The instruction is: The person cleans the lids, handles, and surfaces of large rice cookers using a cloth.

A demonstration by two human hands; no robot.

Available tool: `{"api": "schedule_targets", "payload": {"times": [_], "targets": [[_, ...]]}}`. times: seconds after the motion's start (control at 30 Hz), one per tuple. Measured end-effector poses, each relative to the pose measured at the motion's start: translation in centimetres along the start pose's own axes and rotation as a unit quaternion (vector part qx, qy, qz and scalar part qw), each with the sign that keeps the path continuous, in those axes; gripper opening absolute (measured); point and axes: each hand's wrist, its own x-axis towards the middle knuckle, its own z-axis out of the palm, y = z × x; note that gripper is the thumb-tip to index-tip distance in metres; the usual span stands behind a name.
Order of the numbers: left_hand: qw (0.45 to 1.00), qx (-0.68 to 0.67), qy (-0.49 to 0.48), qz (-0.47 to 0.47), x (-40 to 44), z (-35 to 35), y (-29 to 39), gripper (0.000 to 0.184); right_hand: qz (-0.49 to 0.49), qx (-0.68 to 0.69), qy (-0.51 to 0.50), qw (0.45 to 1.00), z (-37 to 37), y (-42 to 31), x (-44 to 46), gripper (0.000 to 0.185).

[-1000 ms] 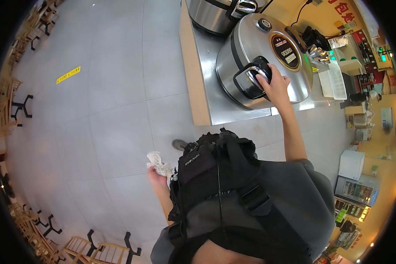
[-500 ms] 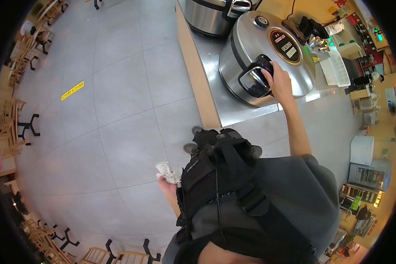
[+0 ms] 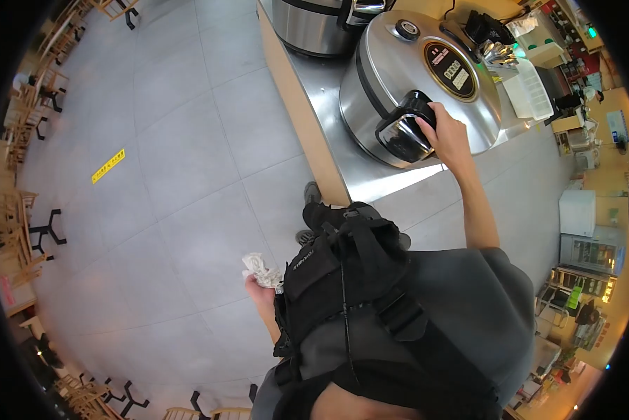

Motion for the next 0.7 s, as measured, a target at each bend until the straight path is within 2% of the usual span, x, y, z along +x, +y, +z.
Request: {"api": "schedule_targets", "payload": {"times": [0.07, 0.2, 0.27, 0.33, 0.4, 0.43, 0.47, 0.53, 0.57, 0.63, 0.7], "targets": [[0.998, 0.061, 0.006, 0.029, 1.0, 0.7, 2.3, 0.044, -0.007, -0.034, 0.013, 0.999, -0.3, 0.1, 0.0, 0.04], [0.98, 0.182, 0.008, 0.081, 3.8, 2.9, 6.6, 0.038, 0.026, 0.001, 0.029, 0.999, -3.9, -1.3, 0.5, 0.042], [0.963, 0.252, 0.002, 0.099, 4.8, 4.9, 8.8, 0.036, -0.03, 0.007, 0.054, 0.998, -7.3, -0.7, 2.4, 0.04], [0.939, 0.324, -0.007, 0.114, 5.5, 7.3, 10.7, 0.034, 0.042, 0.142, 0.01, 0.989, -10.5, 0.5, 4.5, 0.038], [0.911, 0.392, -0.019, 0.127, 6.4, 9.4, 12.1, 0.033, 0.031, 0.225, 0.013, 0.974, -13.0, 0.8, 6.0, 0.037], [0.907, 0.4, -0.029, 0.125, 7.4, 10.3, 12.8, 0.033, 0.068, 0.227, -0.016, 0.971, -14.8, 0.4, 6.6, 0.037], [0.945, 0.318, -0.04, 0.072, 8.2, 11.2, 13.6, 0.035, 0.088, 0.24, -0.049, 0.965, -16.3, 0.7, 7.2, 0.038], [0.988, 0.139, -0.054, -0.038, 9.9, 13.2, 14.8, 0.04, 0.077, 0.25, -0.037, 0.964, -17.5, 2.8, 8.1, 0.039], [0.987, 0.145, -0.059, -0.043, 10.8, 13.8, 15.5, 0.04, 0.05, 0.249, -0.047, 0.966, -18.3, 3.1, 8.5, 0.04], [0.985, 0.109, -0.114, -0.072, 13.1, 14.4, 16.4, 0.04, 0.061, 0.216, -0.036, 0.974, -19.0, 3.3, 8.7, 0.041], [0.989, 0.092, -0.092, -0.073, 15.2, 15.7, 16.9, 0.039, 0.075, 0.201, -0.042, 0.976, -19.6, 3.5, 9.0, 0.042]]}}
